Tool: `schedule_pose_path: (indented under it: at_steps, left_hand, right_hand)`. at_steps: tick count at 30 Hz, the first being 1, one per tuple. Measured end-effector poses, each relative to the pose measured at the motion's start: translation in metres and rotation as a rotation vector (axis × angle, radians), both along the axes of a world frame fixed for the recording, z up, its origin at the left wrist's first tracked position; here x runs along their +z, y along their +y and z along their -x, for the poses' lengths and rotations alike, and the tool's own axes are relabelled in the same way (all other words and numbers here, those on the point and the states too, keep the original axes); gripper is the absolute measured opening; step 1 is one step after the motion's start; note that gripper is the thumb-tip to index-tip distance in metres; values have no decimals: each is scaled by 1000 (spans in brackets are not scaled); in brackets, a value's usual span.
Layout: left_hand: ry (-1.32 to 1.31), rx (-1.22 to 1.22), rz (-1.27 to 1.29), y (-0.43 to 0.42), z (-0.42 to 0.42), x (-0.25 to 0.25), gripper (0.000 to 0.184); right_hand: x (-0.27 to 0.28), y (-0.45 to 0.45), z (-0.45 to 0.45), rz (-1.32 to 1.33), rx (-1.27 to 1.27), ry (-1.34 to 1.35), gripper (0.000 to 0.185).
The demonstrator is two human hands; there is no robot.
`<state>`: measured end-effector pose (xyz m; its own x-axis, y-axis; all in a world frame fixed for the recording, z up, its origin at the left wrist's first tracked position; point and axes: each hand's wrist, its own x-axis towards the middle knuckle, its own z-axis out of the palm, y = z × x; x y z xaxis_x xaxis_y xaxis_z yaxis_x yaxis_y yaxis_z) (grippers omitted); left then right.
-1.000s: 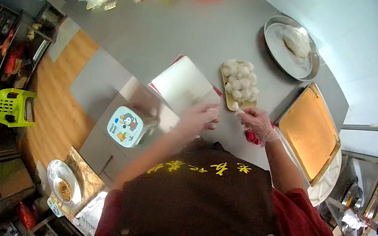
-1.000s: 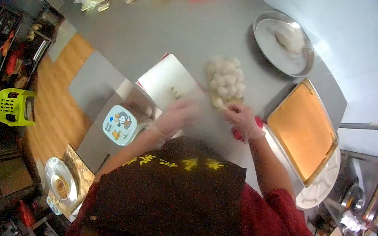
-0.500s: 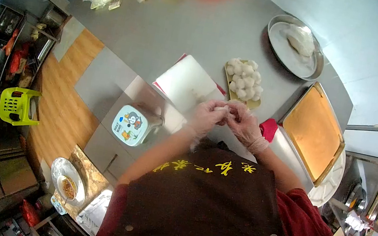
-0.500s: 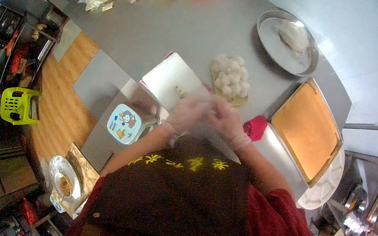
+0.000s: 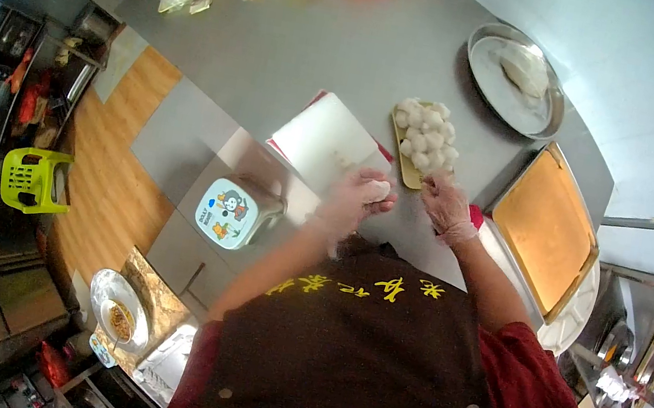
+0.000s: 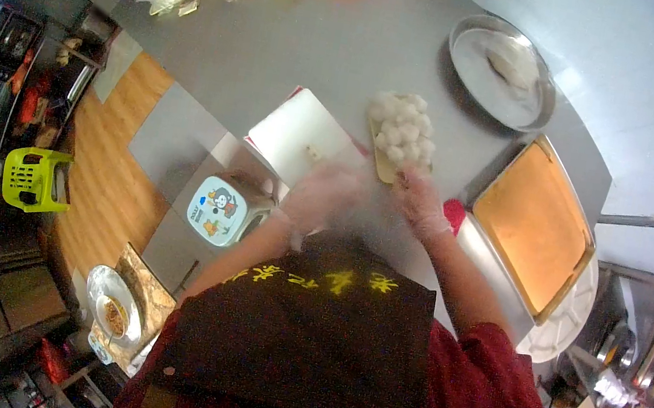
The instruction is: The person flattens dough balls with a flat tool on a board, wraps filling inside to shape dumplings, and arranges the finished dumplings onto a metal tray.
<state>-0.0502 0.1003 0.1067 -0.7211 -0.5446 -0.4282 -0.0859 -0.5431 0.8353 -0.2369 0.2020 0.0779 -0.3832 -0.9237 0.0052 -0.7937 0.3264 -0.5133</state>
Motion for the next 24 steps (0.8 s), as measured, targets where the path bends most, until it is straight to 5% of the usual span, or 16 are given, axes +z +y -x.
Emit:
schedule_pose_path:
  at_steps: [2, 5, 8, 11, 14, 16, 17, 19, 22, 23, 24]
  left_hand:
    - [134, 86, -120, -3, -7, -17, 20]
    - [289, 170, -429, -9, -15, -28, 21]
    - [395, 109, 140, -10, -23, -75, 21]
    - [348, 208, -17, -11, -43, -95, 24]
    - [259, 130, 348, -15, -64, -80, 26]
    - [-65, 8, 479, -15, -77, -23, 27]
    - [-172, -33, 520, -14, -83, -2, 28]
    - [-132, 18, 206, -11, -97, 15, 30]
    - [-105, 32, 7, -11, -111, -3, 31]
    - [-105, 37, 3, -12, -109, -2, 31]
    - [-237, 32, 140, -16, -102, 0, 32]
  right_hand:
    - [-17, 2, 10, -89, 15, -14, 22]
    - [-43, -1, 17, 133, 224, 351, 29]
    - [-7, 1, 5, -228, 235, 255, 37]
    - [22, -10, -25, -14, 220, 325, 42]
    - [-16, -23, -51, 92, 244, 28, 43]
    - [-39, -40, -81, 156, 216, -64, 44]
    - [-32, -45, -87, 158, 225, -60, 44]
    - [4, -60, -94, 94, 235, -96, 44]
    - [75, -95, -90, -47, 333, -5, 39]
    - [88, -118, -90, -267, 305, 23, 35]
    - [102, -136, -91, -193, 354, 49, 32]
